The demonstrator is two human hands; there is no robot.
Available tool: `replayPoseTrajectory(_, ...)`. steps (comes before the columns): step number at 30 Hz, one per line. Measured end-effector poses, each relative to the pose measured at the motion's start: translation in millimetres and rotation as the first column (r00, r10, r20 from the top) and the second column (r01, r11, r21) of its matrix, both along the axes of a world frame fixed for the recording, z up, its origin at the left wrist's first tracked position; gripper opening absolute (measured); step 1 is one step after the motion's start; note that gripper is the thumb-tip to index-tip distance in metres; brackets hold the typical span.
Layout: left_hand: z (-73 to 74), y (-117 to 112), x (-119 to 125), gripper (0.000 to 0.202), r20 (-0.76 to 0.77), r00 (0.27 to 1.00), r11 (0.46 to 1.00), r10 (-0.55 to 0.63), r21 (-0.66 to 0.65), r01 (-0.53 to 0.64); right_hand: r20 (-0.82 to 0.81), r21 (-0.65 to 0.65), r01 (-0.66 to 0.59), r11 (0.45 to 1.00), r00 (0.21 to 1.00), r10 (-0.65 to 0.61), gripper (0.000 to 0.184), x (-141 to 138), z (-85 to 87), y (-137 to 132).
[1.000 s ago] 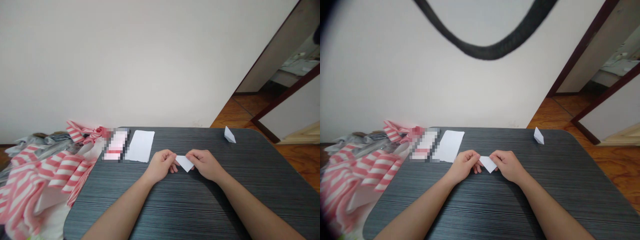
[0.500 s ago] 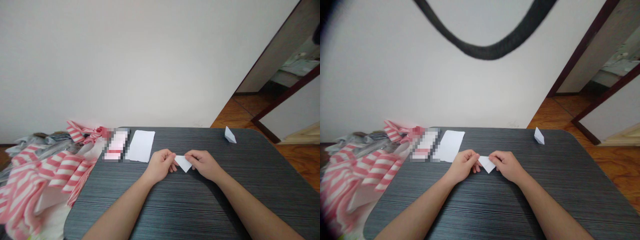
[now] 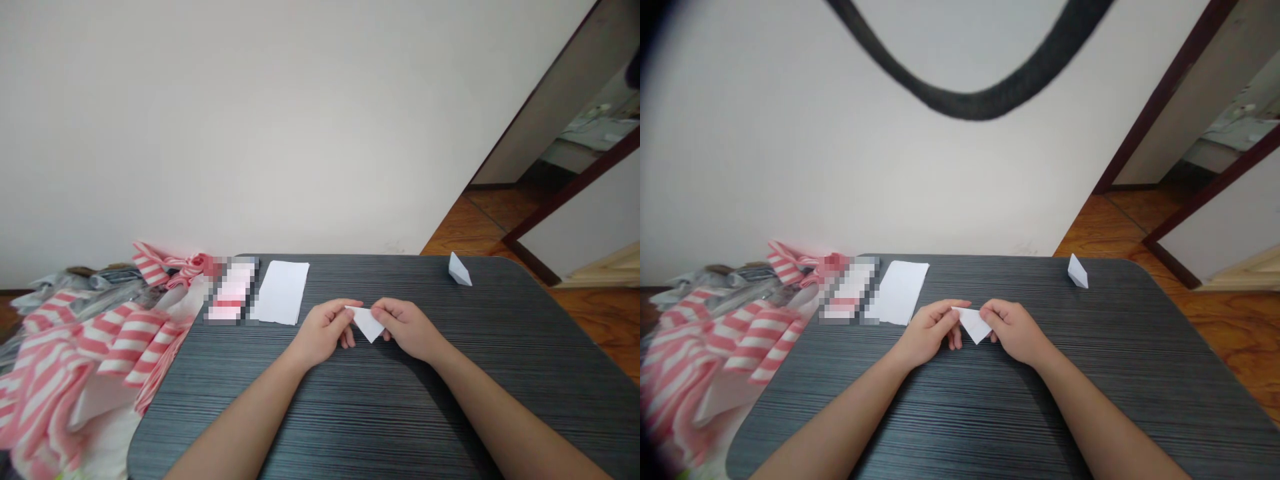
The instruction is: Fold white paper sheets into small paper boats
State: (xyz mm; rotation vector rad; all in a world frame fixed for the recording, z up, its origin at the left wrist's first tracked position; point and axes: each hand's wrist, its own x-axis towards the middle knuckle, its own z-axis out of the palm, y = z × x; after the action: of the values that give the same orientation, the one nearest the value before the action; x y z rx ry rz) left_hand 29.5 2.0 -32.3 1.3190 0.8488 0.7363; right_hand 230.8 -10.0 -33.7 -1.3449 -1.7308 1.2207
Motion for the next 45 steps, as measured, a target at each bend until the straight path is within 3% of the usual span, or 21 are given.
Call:
replayPoseTrajectory(6, -2.7, 0.8, -0.4, 0.035, -0.007, 1.000, 0.999, 0.019, 0.036, -0.019, 0.045, 0.051, -0.042, 0.998, 0.998, 0.040, 0.023, -1.6, 0.6, 0.6)
replayPoseTrajectory(14, -3.1, 0.5, 1.0, 0.032, -0.031, 0.998, 0.997, 0.052, 0.057, -0.050, 0.122, 0.256, -0.108, 0.961, 0.989, 0.079, 0.020, -2.7, 2.9, 3.2)
replayPoseTrajectory(18, -3.6, 0.8, 1.2, 0.032, -0.054, 0.998, 0.997, 0.041, 0.069, -0.037, 0.120, 0.272, -0.129, 0.953, 0.988, 0.099, 0.020, -2.1, 2.7, 4.2)
replayPoseTrajectory(23, -3.0, 0.7, 0.3, 0.030, -0.087, 0.995, 0.993, 0.058, 0.109, -0.048, 0.122, 0.269, -0.150, 0.951, 0.985, 0.121, 0.020, -2.2, 4.1, 4.4)
replayPoseTrajectory(29, 4.2, 0.0, -2.2, 0.030, -0.200, 0.959, 0.913, 0.202, 0.394, -0.110, 0.117, 0.186, -0.081, 0.979, 0.991, 0.060, 0.017, -2.6, 5.4, 0.6)
replayPoseTrajectory(33, 4.2, -1.0, -1.6, 0.030, -0.271, 0.939, 0.927, 0.211, 0.359, -0.105, 0.138, 0.078, -0.091, 0.993, 0.987, 0.080, 0.019, -2.3, 6.3, -1.3)
replayPoseTrajectory(45, 7.6, -1.4, -2.3, 0.034, -0.348, 0.926, 0.930, 0.147, 0.367, -0.009, 0.128, 0.038, -0.162, 0.986, 0.980, 0.156, 0.022, -4.3, 10.6, -4.7)
